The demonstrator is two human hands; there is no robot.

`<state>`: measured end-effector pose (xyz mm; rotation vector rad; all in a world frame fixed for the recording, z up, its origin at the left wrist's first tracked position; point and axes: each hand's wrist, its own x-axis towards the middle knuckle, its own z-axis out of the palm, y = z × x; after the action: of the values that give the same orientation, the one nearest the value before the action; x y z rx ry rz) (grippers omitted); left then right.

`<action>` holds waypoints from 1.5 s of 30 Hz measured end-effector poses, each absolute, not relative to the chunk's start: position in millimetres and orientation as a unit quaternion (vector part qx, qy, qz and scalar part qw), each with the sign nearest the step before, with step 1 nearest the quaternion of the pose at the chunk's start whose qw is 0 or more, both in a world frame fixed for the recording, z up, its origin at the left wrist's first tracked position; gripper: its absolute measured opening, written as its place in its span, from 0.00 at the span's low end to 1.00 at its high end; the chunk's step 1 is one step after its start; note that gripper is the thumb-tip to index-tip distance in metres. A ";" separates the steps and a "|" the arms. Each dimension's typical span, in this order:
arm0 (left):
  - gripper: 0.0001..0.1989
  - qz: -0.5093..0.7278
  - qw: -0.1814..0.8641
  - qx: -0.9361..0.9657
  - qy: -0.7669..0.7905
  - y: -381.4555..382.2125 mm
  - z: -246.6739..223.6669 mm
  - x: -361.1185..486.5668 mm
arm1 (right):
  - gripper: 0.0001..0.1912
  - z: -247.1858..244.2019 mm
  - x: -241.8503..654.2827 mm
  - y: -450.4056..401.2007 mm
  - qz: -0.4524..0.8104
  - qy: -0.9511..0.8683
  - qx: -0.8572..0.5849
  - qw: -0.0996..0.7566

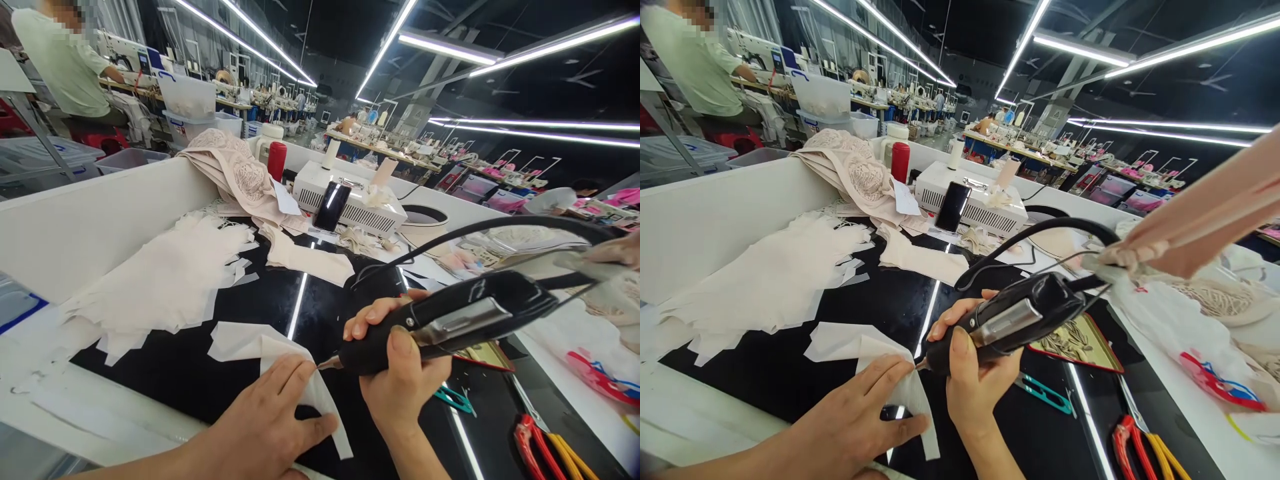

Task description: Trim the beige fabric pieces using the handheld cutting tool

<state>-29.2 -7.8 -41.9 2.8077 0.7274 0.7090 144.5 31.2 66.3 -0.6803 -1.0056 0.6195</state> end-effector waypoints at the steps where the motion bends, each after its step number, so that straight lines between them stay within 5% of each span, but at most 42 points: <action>1: 0.37 0.240 0.060 0.938 0.242 -7.4 -43.5 -29.5 | 0.18 65.2 145.3 31.5 0.288 -0.468 -0.313 0.774; 10: 0.15 0.177 0.035 0.948 0.264 11.8 9.8 -59.6 | 0.19 61.7 159.0 32.3 0.287 -0.477 -0.324 0.765; 16: 0.29 0.173 0.058 0.951 0.249 23.2 20.1 -69.8 | 0.19 62.5 177.4 24.5 0.272 -0.477 -0.357 0.755; 26: 0.06 0.128 -0.086 0.936 0.316 8.1 -10.7 -13.8 | 0.18 72.1 196.4 4.7 0.244 -0.447 -0.387 0.768; 36: 0.03 0.052 -0.020 0.941 0.334 -3.1 15.8 -0.1 | 0.17 70.6 196.5 -20.4 0.272 -0.462 -0.361 0.763; 45: 0.16 0.165 0.009 0.956 0.241 1.2 30.3 -18.7 | 0.21 78.1 190.8 -29.2 0.284 -0.457 -0.334 0.774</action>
<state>-18.7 1.2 30.3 2.9878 0.7532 0.5147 190.8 -29.2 78.1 -0.7225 -0.9885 0.6140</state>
